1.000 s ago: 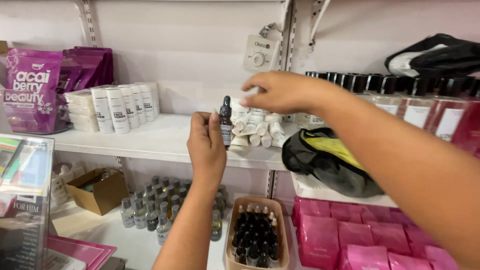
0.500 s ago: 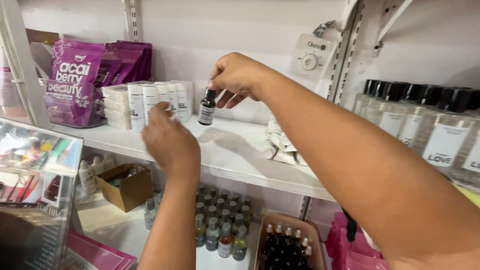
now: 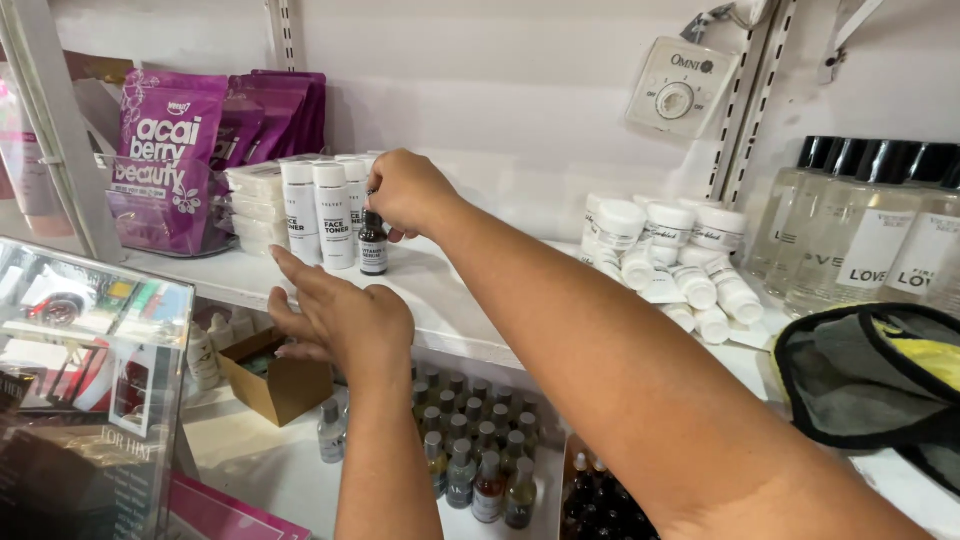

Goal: Cleaning and arranging small cosmetic serum bottles on a retail shelf.

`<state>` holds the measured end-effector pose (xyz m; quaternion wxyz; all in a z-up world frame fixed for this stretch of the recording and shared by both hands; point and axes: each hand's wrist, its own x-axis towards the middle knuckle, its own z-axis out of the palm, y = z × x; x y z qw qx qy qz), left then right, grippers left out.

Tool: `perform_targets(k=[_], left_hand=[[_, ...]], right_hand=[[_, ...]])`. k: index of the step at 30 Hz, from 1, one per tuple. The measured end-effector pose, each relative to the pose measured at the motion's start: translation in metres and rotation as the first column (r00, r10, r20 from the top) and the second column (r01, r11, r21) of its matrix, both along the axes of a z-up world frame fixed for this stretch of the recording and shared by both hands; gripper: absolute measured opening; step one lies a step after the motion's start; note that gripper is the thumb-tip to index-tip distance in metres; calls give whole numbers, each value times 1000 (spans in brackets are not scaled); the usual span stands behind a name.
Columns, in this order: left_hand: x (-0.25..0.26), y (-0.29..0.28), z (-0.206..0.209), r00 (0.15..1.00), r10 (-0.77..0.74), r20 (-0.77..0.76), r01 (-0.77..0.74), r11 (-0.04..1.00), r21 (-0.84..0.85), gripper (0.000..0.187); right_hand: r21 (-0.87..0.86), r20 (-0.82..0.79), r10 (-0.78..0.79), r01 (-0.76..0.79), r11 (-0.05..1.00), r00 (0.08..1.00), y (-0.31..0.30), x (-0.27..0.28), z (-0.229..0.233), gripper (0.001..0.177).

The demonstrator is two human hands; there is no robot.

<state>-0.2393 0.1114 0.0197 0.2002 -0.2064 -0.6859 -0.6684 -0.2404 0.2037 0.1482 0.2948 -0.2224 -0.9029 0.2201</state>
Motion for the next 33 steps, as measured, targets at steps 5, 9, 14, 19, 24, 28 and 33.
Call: perform_targets(k=[5,9,14,19,24,28,33], left_hand=[[-5,1,1,999,-23,41,26,996,-84,96],[2,-10,10,995,-42,88,57,982,-179,89],[0,-9,9,995,-59,76,70,985,-155,91],[-1,-7,8,995,-53,85,65,988,-137,90],[-3,-5,5,997,-50,65,57,993,-101,91],[-3,-5,4,997,-49,65,56,993,-102,91],[-3,-5,4,996,-60,59,66,992,-104,94]], right_hand=[[-24,-56,-7,5,1000,998,7,-11,-6,18],[-118,-87,8,-18,993,996,11,-16,-13,24],[-174,-64,-3,-8,985,998,12,-16,-18,28],[-196,-9,-20,18,980,1000,22,-12,-30,33],[-285,-62,76,-91,954,995,34,-17,-36,34],[-293,-59,93,-106,950,994,33,-13,-38,35],[-294,-101,72,-99,951,992,31,-12,-39,40]])
